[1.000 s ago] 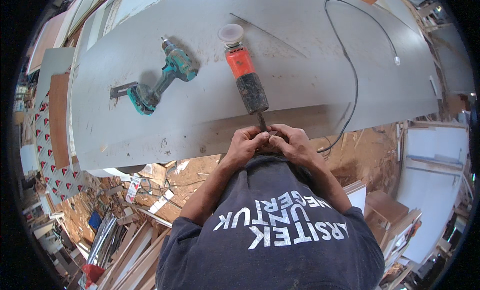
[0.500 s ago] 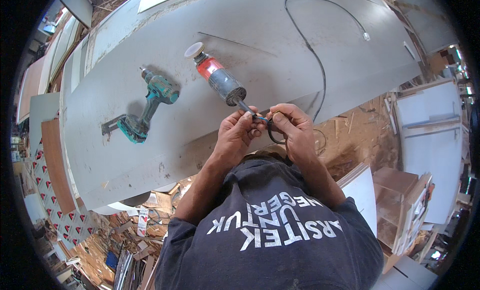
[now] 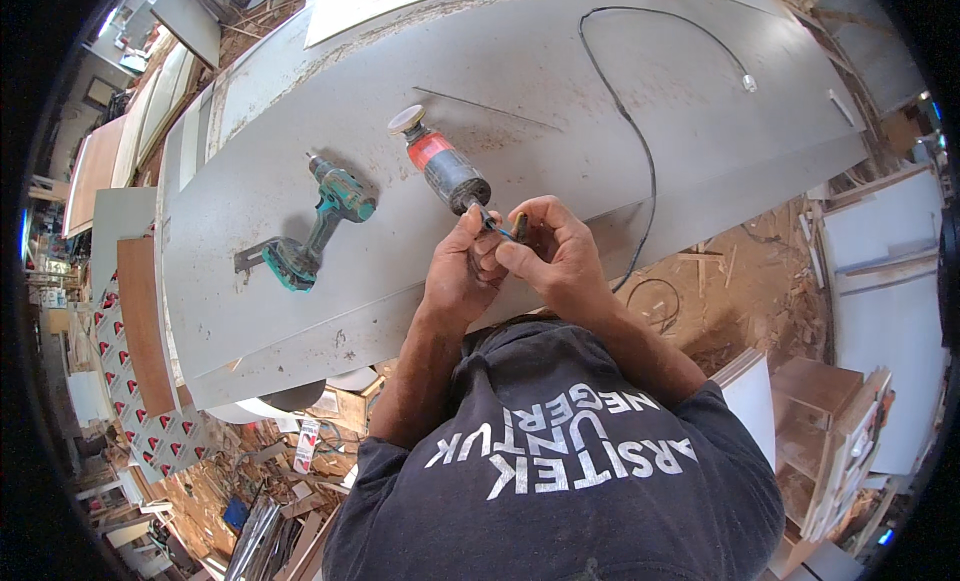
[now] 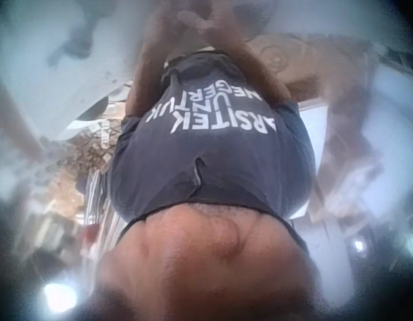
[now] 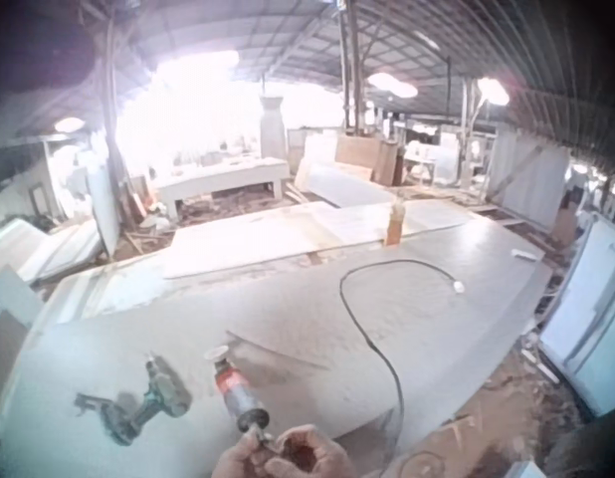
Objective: The person sands the edge of a large white panel using an angle grinder, then wraps black electrical tape around a frayed section of the tool's power cord before testing the grinder and a drill.
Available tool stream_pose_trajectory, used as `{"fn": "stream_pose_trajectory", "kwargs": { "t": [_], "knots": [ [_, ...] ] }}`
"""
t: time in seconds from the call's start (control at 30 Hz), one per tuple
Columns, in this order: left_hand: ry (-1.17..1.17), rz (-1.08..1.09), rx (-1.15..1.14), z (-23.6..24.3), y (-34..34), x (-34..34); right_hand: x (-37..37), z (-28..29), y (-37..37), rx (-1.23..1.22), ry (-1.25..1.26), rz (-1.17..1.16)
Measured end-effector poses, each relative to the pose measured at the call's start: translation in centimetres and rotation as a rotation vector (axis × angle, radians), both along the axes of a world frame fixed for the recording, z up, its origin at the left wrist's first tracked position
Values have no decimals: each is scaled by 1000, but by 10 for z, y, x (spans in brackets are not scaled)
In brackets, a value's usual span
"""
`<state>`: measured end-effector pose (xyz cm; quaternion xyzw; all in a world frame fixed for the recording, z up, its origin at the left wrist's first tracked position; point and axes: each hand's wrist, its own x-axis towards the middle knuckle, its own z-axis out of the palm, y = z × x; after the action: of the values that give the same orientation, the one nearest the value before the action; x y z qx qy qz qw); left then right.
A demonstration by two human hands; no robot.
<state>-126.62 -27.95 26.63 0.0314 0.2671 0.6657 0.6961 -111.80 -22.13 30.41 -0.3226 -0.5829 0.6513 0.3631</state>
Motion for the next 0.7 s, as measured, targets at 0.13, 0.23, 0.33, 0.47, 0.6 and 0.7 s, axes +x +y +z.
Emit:
{"fn": "stream_pose_trajectory", "kwargs": {
  "t": [0.13,0.23,0.33,0.47,0.6,0.7],
  "knots": [
    [-62,-16,75,-1,3,-3,-10,3,12,405,-224,-87],
    [-139,-12,122,-9,4,-6,-14,-5,17,623,-261,-112],
    [-241,-34,158,-8,7,-9,-14,-5,17,513,-270,-8],
    [-138,5,75,-4,8,-5,-13,1,17,-137,-92,219],
    [-110,-25,109,-11,5,-9,-12,0,22,-621,200,331],
    [-129,-25,81,-8,4,-12,-4,-1,20,-345,20,325]
  ]
}}
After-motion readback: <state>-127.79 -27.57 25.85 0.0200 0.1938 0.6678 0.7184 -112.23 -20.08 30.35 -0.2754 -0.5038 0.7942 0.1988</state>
